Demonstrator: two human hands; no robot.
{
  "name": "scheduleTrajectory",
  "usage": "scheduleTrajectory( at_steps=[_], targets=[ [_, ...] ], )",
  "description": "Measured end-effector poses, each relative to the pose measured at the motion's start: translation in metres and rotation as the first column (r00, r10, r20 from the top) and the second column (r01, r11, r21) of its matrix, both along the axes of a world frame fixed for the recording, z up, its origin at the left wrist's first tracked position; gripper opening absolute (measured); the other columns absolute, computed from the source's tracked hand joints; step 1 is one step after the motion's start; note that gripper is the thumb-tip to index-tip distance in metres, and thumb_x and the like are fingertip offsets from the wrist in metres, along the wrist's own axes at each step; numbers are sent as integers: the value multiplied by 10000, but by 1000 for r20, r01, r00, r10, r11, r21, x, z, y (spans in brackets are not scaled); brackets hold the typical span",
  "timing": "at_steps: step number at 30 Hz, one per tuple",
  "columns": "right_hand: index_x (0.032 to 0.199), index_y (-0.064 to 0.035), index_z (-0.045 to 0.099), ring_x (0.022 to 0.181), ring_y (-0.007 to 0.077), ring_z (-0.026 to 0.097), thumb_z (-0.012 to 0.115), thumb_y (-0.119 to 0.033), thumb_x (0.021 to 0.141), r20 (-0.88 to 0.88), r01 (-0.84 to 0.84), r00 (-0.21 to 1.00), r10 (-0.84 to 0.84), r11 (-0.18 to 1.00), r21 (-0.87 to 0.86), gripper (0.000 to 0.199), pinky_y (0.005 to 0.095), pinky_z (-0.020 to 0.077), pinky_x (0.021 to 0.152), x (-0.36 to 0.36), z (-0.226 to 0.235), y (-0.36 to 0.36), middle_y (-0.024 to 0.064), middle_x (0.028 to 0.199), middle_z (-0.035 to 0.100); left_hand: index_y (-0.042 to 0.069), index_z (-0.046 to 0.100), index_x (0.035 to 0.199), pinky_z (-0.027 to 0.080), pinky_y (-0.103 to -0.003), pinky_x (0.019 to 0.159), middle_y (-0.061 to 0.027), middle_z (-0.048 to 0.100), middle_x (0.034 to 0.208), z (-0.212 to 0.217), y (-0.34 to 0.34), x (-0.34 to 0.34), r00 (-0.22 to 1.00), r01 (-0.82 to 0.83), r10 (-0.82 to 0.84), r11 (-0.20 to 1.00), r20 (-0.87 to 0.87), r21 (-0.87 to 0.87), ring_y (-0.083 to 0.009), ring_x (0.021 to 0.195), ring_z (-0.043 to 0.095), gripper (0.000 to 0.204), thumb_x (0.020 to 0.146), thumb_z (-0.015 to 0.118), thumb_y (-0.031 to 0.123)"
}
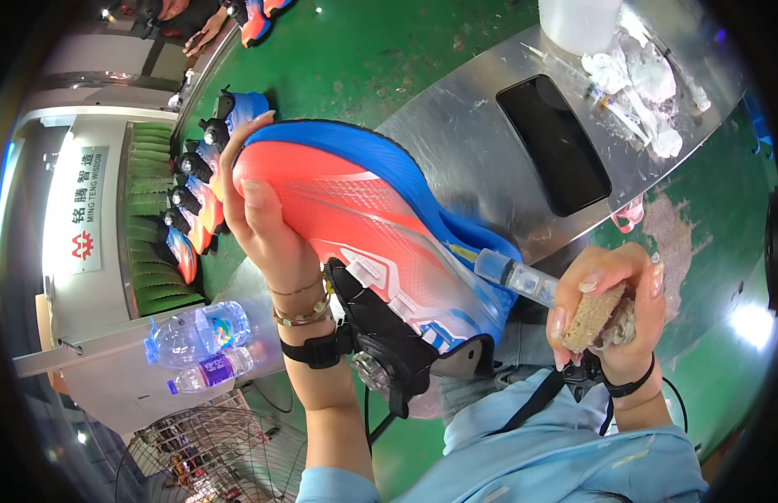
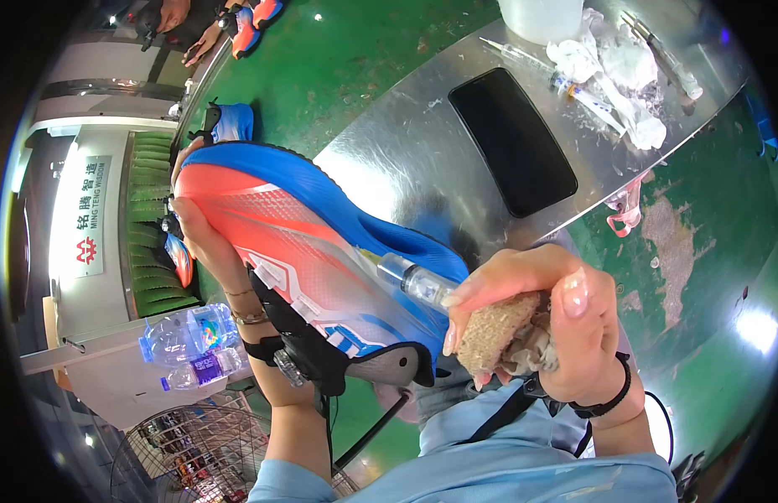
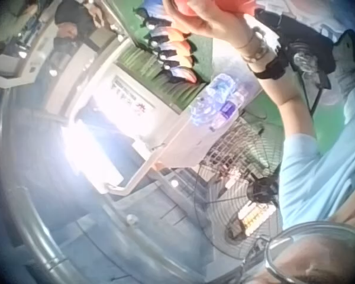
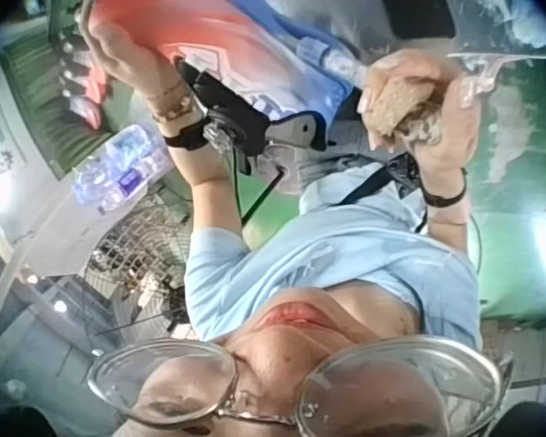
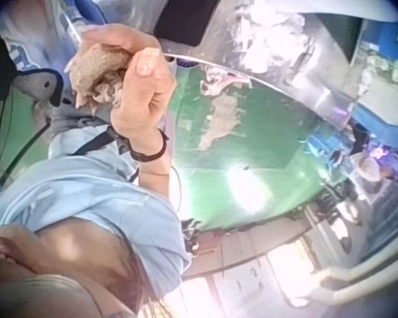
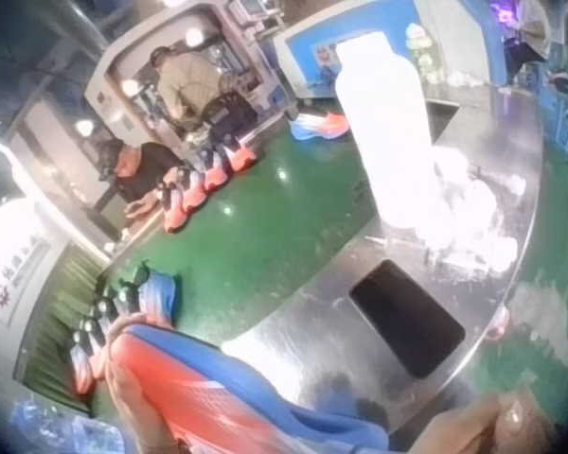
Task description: Using a syringe to inject glue into the seams of a shoe sole.
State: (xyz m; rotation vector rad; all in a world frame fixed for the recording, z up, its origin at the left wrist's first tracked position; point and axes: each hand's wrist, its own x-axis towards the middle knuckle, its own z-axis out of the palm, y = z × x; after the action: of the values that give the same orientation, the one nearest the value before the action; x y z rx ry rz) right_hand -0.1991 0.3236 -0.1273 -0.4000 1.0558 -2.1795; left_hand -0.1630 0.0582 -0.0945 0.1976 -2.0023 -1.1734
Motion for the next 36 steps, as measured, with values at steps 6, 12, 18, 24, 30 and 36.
scheduleTrajectory(
  at_steps=[6, 12, 18, 24, 30, 36],
  targets=[
    [869, 77, 590, 497, 171, 571, 263, -490, 914, -32, -9, 999, 10, 999, 40, 657, 238, 413, 414, 5, -7, 11, 170, 705, 597, -20, 505, 1117, 348, -308, 901, -88, 517, 1132, -14, -18, -7, 999, -40, 42, 996, 23, -81, -163, 1018, 471, 509, 903, 350, 415],
    [847, 79, 602, 613, 223, 611, 270, -452, 923, -83, -25, 996, 33, 995, 97, 631, 293, 479, 542, 12, -11, 24, 195, 769, 601, -18, 492, 1140, 325, -284, 911, -72, 503, 1131, -27, -41, -7, 998, -63, 65, 987, 8, -147, -156, 1042, 445, 491, 930, 319, 392],
    [849, 64, 606, 631, 244, 613, 267, -446, 926, -62, 14, 998, -6, 992, 126, 618, 306, 480, 551, 18, -18, 37, 195, 780, 602, -20, 495, 1124, 327, -277, 918, -62, 492, 1130, -62, -94, 11, 968, -244, 238, 966, 78, 82, -121, 1077, 420, 458, 926, 407, 384],
    [819, 43, 619, 612, 228, 605, 272, -420, 924, -96, 38, 995, -20, 981, 189, 588, 304, 473, 546, 18, -22, 43, 167, 714, 616, -12, 497, 1126, 430, -267, 816, -63, 541, 1045, -40, -55, -6, 919, -386, 385, 835, 85, 393, -136, 945, 531, 439, 919, 427, 369],
    [814, 38, 626, 599, 233, 605, 282, -341, 914, -186, 66, 982, -37, 986, 155, 522, 299, 476, 557, 15, -25, 41, 154, 716, 629, -11, 506, 1125, 463, -265, 757, -71, 564, 1018, -39, -29, -7, 900, -435, 351, 748, 259, 500, -148, 875, 566, 421, 921, 430, 349],
    [902, 53, 615, 583, 201, 593, 298, -291, 923, -327, 174, 937, -126, 977, 121, 469, 282, 473, 541, 12, -30, 18, 151, 745, 621, -10, 515, 1124, 497, -263, 697, -79, 587, 991, -39, -6, 4, 870, -483, 269, 638, 414, 600, -161, 806, 602, 403, 922, 433, 330]
  ],
)
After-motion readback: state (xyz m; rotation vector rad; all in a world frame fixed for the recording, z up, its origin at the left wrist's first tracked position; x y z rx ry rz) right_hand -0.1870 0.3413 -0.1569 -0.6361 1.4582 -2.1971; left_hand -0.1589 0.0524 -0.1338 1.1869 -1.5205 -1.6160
